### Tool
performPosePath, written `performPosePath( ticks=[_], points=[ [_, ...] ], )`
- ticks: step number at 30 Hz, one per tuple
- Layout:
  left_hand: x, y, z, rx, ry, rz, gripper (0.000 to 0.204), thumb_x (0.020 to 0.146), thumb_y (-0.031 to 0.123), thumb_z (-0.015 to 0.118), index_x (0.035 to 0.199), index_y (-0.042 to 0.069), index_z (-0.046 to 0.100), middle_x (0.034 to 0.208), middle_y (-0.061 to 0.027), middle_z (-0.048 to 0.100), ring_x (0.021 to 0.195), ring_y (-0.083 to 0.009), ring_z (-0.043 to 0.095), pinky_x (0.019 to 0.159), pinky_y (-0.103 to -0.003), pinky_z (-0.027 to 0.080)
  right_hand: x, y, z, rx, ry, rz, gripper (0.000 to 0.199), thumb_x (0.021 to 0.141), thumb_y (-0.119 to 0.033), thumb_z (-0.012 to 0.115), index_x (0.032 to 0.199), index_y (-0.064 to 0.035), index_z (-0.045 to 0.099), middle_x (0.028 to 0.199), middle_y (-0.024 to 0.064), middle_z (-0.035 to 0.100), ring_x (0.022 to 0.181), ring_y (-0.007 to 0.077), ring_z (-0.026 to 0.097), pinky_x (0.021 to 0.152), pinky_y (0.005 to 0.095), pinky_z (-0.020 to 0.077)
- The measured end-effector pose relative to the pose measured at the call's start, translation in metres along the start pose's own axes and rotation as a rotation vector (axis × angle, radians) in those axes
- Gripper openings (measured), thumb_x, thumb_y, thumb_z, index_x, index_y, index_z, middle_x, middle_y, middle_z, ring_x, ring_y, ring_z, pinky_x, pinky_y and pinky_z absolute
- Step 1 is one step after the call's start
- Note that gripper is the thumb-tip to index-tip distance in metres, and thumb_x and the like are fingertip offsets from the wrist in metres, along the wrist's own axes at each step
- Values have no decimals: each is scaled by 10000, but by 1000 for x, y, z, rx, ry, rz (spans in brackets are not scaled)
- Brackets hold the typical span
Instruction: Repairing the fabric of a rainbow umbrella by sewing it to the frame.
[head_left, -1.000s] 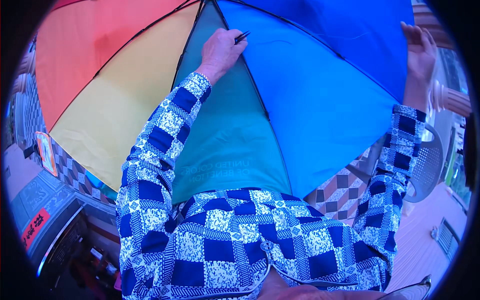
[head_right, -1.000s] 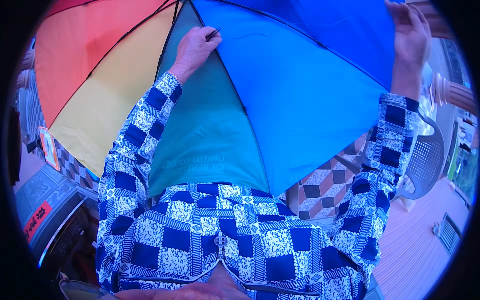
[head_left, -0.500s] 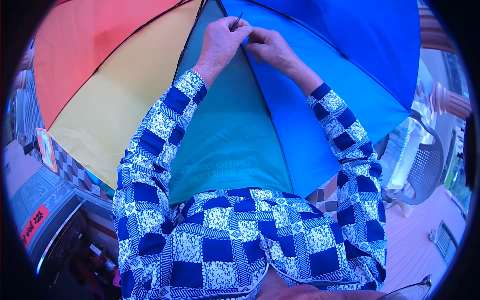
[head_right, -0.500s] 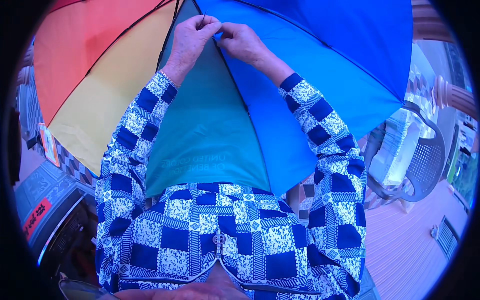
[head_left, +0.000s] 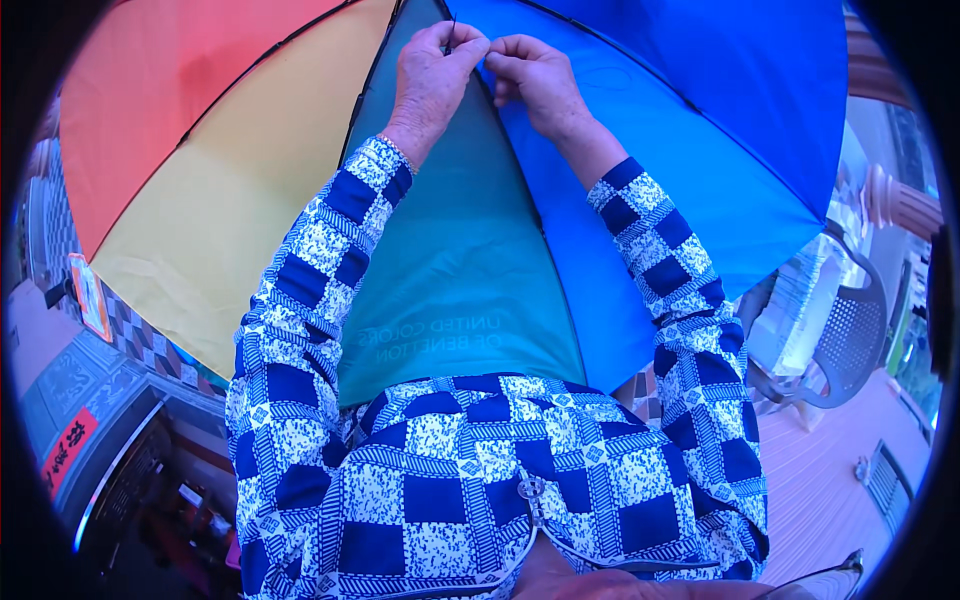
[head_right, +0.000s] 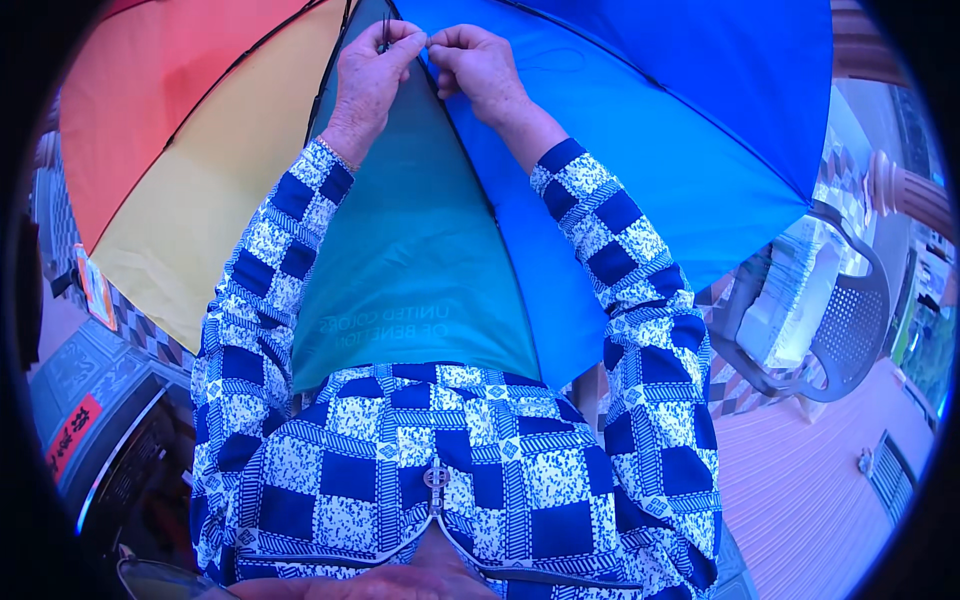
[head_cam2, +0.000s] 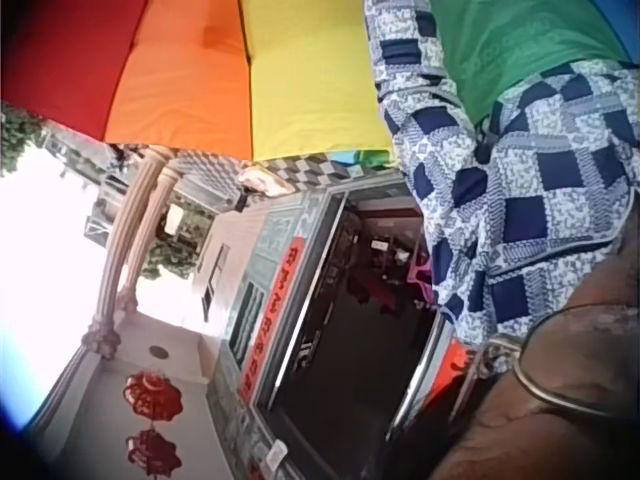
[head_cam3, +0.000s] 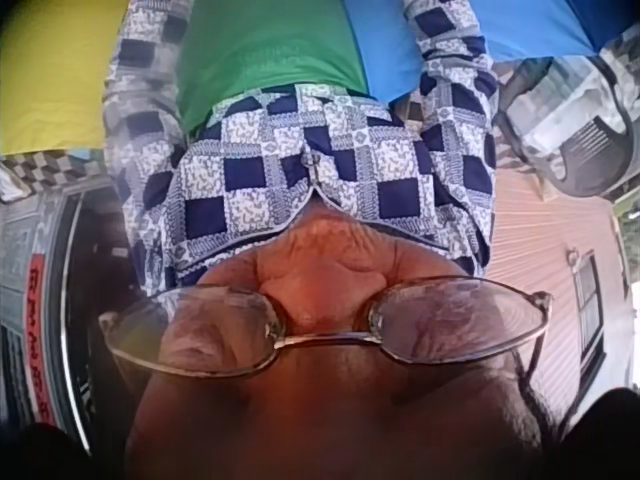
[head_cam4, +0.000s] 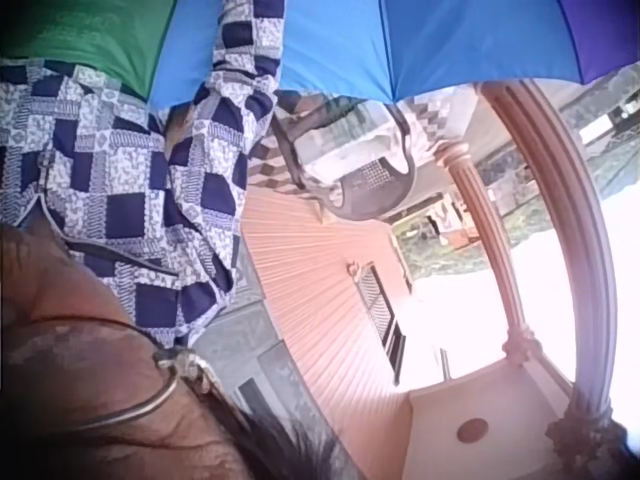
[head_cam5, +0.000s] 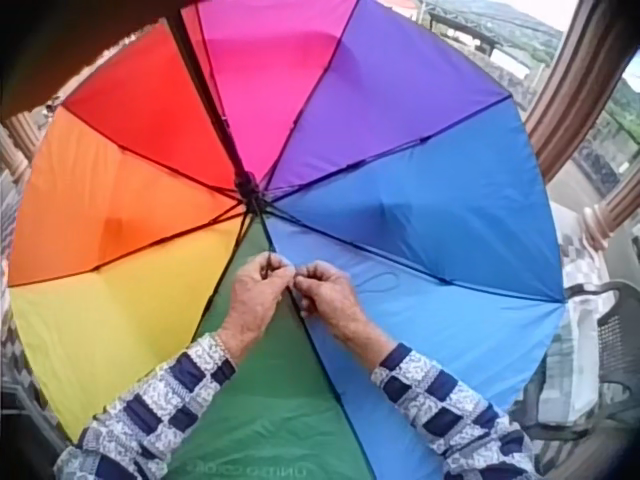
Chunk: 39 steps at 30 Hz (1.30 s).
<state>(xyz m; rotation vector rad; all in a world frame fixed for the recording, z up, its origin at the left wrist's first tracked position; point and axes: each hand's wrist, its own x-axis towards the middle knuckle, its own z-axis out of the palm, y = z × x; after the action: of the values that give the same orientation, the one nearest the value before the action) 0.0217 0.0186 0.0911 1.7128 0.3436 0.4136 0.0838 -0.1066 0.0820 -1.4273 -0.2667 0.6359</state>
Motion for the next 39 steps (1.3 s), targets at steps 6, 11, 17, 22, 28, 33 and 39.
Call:
performPosePath(
  ticks=[6,11,17,22,28,33,39],
  points=[
    [2,-3,-3,-289,61,-144,109,783,143,623,788,40,588,657,4,529,564,-64,477,514,-205,405,5,6,-3,354,-73,34,131,880,-146,531,967,-47,530,836,48,595,628,111,560,543,246,463],
    [-1,-11,-15,-386,75,-207,100,792,141,616,795,50,575,668,-6,543,545,-44,457,497,-193,384,-5,4,-20,378,-171,124,114,886,-117,500,963,-32,505,808,64,596,598,134,568,513,259,479],
    [3,-40,-21,-2,-33,-36,144,812,180,611,809,38,591,699,4,577,577,-56,493,521,-205,397,-3,-14,-93,444,-136,106,131,910,-164,470,955,-42,491,676,-2,411,551,102,373,496,245,318],
    [0,-34,-32,321,-107,68,177,801,204,623,813,29,598,710,1,586,618,-76,512,576,-226,429,-3,-30,-170,658,-149,-11,83,903,-107,459,915,-32,492,636,-8,356,545,119,347,513,266,309],
    [4,-47,-27,558,-108,220,173,786,213,625,824,45,603,746,-35,596,639,-122,552,610,-267,454,-43,-71,-216,671,122,-124,38,891,-63,458,893,-31,476,617,-9,301,551,128,296,534,278,273],
    [4,-60,-32,667,-117,284,176,777,225,627,812,54,601,791,-62,601,683,-197,586,626,-312,466,-63,-96,-245,574,220,-240,41,883,-42,447,898,-13,472,619,4,324,551,133,314,546,284,287],
    [-1,-74,-33,709,-118,333,173,783,225,619,816,57,596,794,-76,591,726,-252,592,624,-349,466,-76,-115,-263,537,225,-283,58,860,9,450,909,33,468,618,16,323,554,140,306,551,275,286]
  ],
)
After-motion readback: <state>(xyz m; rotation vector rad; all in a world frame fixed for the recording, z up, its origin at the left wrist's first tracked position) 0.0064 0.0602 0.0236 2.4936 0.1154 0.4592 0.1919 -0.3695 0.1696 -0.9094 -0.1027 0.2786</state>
